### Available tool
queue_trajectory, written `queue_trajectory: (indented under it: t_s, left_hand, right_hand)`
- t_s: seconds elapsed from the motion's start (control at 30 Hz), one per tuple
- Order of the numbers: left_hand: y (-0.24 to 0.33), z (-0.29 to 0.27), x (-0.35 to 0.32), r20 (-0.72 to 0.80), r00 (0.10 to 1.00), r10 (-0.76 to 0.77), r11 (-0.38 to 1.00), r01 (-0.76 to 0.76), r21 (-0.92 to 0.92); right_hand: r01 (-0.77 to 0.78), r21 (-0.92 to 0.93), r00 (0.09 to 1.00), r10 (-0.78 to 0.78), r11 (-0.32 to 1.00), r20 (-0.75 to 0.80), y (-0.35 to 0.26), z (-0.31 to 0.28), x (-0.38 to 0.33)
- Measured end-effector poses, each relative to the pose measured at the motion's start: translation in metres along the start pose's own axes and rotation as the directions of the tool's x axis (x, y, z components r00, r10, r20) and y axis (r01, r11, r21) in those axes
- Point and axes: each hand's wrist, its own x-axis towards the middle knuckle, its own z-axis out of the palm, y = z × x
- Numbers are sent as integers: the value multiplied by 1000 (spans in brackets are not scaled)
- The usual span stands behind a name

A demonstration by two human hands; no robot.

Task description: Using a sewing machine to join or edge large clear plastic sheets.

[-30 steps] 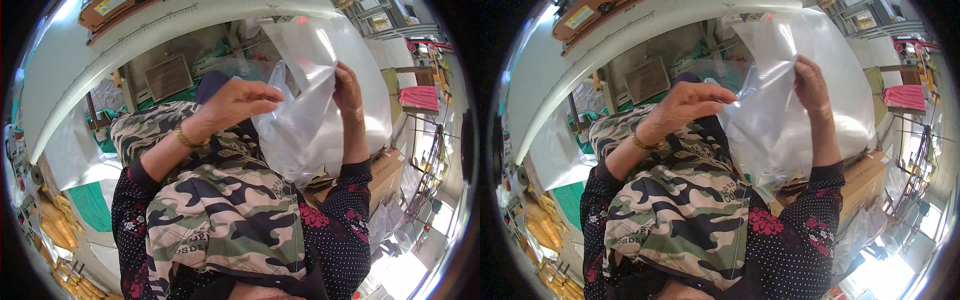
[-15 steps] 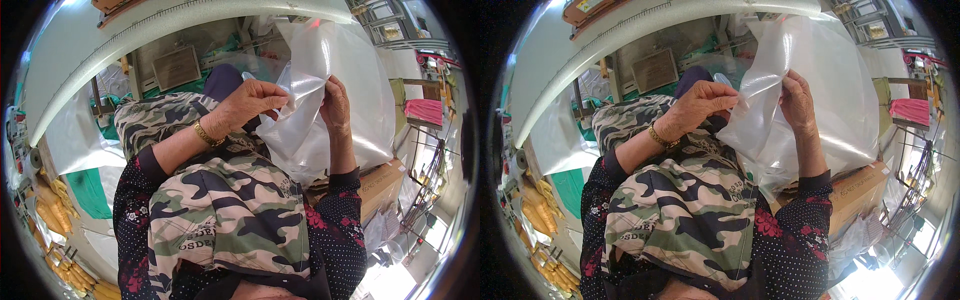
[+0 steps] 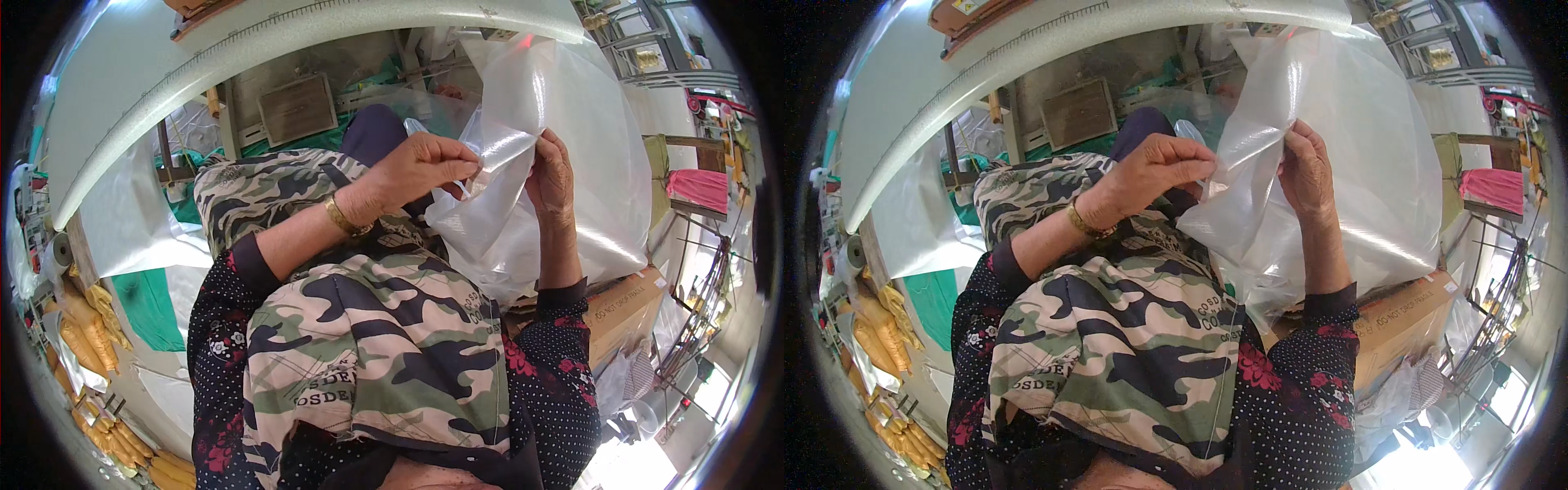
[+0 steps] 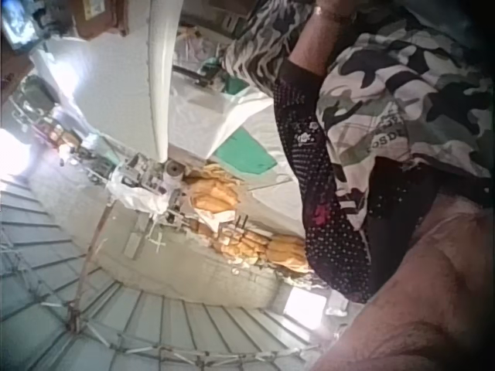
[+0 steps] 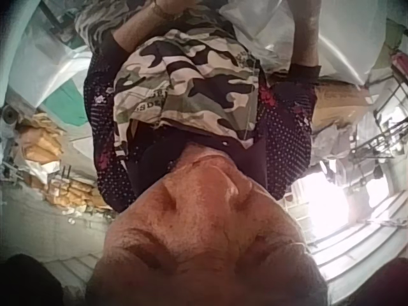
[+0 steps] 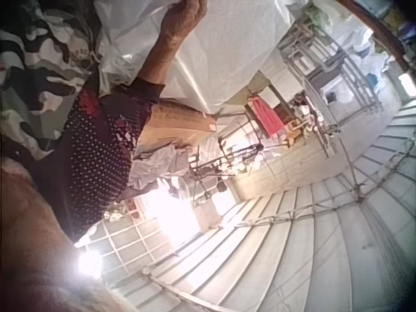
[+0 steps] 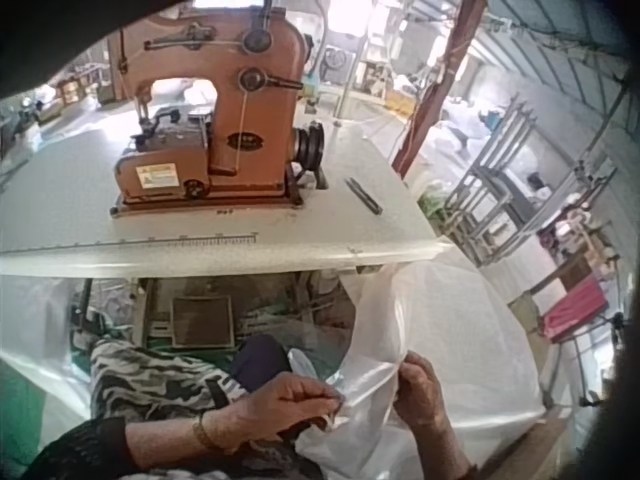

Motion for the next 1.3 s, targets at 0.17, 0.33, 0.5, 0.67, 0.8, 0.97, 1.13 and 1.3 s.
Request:
queue_trajectory:
  t_s: [0.17, 0.33, 0.5, 0.67, 0.8, 0.97, 1.13, 1.3]
  left_hand:
    - [3, 2, -2, 56, 993, 101, 933, -114, 342]
    - [-3, 7, -1, -79, 984, -161, 981, 151, -122]
    - [-17, 0, 5, -47, 999, -3, 990, -3, -139]
    - [-25, -5, 14, -106, 976, 188, 976, -174, 127]
    - [-21, -10, 16, -200, 928, 313, 889, -212, 407]
    - [-5, -19, 14, -77, 956, 283, 719, -158, 677]
    - [7, -23, 2, -12, 901, 433, 500, -229, 835]
    - [20, -86, -44, -241, 739, 629, 318, 38, 947]
  right_hand:
    - [27, -98, 983, -44, 995, -176, 9, 16, 1]
    - [89, -269, 967, -148, 959, -207, 16, 29, -6]
    - [86, -366, 962, -173, 927, -211, 16, 37, -10]
    - [40, -826, 936, -311, 563, -167, 10, 59, -20]
    - [38, -917, 882, -444, 397, -156, 6, 83, -43]
    - [208, -958, 941, -308, 195, 142, 15, 108, -38]
    - [138, -815, 990, -89, 562, 106, 21, 101, -28]
    - [232, -654, 924, -374, 720, -83, 15, -19, -22]
